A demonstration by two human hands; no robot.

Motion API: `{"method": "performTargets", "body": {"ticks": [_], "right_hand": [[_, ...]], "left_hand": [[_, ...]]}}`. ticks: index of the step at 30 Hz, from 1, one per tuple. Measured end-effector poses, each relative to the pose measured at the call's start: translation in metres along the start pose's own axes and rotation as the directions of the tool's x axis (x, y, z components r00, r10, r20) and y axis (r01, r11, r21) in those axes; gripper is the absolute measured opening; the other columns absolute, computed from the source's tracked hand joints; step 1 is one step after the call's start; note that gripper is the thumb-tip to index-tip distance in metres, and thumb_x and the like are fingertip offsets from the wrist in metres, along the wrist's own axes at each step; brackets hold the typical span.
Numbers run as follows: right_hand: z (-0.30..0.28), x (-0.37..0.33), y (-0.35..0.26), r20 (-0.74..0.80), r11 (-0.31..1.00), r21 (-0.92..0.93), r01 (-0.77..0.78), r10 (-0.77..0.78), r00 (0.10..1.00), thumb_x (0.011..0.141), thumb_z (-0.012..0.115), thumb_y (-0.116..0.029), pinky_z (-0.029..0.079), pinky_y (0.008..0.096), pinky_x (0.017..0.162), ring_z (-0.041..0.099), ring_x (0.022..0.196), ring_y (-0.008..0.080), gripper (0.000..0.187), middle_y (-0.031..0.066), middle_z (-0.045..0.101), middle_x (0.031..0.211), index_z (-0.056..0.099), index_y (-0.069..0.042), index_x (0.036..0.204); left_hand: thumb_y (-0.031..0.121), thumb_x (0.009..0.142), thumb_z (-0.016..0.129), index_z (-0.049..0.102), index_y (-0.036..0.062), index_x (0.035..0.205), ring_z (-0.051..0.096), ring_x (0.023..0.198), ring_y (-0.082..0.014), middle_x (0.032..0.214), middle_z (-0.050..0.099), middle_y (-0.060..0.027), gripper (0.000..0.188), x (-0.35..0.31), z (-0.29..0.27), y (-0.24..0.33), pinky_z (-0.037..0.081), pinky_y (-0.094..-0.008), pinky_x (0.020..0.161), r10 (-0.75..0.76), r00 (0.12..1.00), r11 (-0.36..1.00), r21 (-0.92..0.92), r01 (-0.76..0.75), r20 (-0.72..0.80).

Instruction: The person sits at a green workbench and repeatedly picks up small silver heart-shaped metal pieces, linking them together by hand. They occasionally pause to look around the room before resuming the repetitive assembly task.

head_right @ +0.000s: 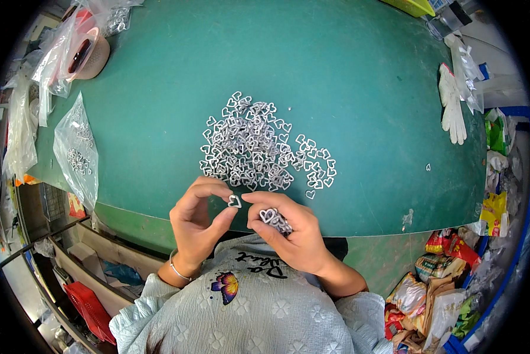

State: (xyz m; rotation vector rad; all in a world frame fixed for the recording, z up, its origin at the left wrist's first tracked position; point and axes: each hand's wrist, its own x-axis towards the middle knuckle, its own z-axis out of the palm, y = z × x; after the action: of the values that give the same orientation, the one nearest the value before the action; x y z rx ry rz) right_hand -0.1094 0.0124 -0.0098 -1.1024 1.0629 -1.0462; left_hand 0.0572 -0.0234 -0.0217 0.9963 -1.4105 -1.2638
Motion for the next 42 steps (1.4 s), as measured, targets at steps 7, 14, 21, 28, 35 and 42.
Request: {"method": "performTargets", "body": {"ticks": [7,14,21,28,35,42], "right_hand": [[0.006,0.001,0.002,-0.097,1.0,0.027,0.011,-0.009,0.995,0.081,0.058,0.001,0.044,0.0222,0.068,0.054,0.075,0.0084,0.022,0.0039,0.059,0.082,0.055,0.001,0.103],[0.002,0.001,0.006,-0.1,0.987,0.158,-0.034,0.05,0.994,0.084,0.056,-0.002,0.04,0.0186,0.056,0.05,0.065,0.0055,0.011,0.0042,0.058,0.078,0.055,0.002,0.094],[0.002,0.004,0.005,-0.056,0.87,0.463,-0.17,0.22,0.974,0.088,0.053,-0.005,0.028,0.0174,0.042,0.04,0.05,0.003,0.007,0.0043,0.056,0.071,0.053,0.001,0.092],[0.005,0.005,0.006,-0.079,0.884,0.451,-0.125,0.179,0.981,0.086,0.054,-0.002,0.03,0.0171,0.043,0.042,0.052,0.0029,0.01,0.0036,0.055,0.07,0.054,0.001,0.095],[0.003,0.006,0.002,-0.175,0.996,0.071,-0.061,0.072,0.982,0.08,0.059,0.004,0.04,0.0197,0.052,0.052,0.06,0.0084,0.011,0.0054,0.059,0.076,0.061,0.001,0.091],[-0.001,0.012,0.003,-0.104,0.954,-0.24,0.181,-0.21,0.972,0.072,0.062,0.009,0.045,0.0252,0.065,0.058,0.073,0.0162,0.021,0.0105,0.061,0.082,0.063,0.002,0.093]], "left_hand": [[-0.007,0.069,0.065,0.055,-0.0026,0.091,0.055,0.082,-0.0184,0.086,0.059,-0.01,0.025,-0.006,0.01,-0.002,0.044,-0.0285,0.073,-0.007,0.999,0.993,-0.118,0.014,0.053],[-0.009,0.072,0.063,0.054,-0.0037,0.092,0.054,0.078,-0.0146,0.089,0.057,-0.0103,0.023,-0.01,0.013,-0.001,0.044,-0.0263,0.069,-0.067,0.995,0.973,-0.218,0.081,0.067],[-0.008,0.077,0.059,0.057,-0.0059,0.088,0.052,0.074,-0.0105,0.09,0.057,-0.0092,0.011,-0.005,0.009,0.006,0.043,-0.0223,0.066,-0.263,0.95,0.884,-0.353,0.307,0.168],[0.006,0.085,0.056,0.058,-0.0023,0.086,0.049,0.069,-0.0054,0.08,0.058,-0.0024,0.009,-0.004,0.003,-0.005,0.039,-0.0182,0.061,-0.478,0.803,0.631,-0.496,0.596,0.356],[0.009,0.086,0.057,0.057,-0.002,0.091,0.051,0.068,-0.0063,0.077,0.058,-0.0024,0.012,-0.004,0.008,-0.004,0.041,-0.0188,0.061,-0.479,0.814,0.612,-0.539,0.579,0.33],[0.003,0.083,0.059,0.058,-0.0037,0.097,0.056,0.072,-0.0085,0.08,0.061,-0.0049,0.016,-0.004,0.005,-0.004,0.046,-0.0212,0.064,-0.474,0.821,0.666,-0.481,0.57,0.317]]}}
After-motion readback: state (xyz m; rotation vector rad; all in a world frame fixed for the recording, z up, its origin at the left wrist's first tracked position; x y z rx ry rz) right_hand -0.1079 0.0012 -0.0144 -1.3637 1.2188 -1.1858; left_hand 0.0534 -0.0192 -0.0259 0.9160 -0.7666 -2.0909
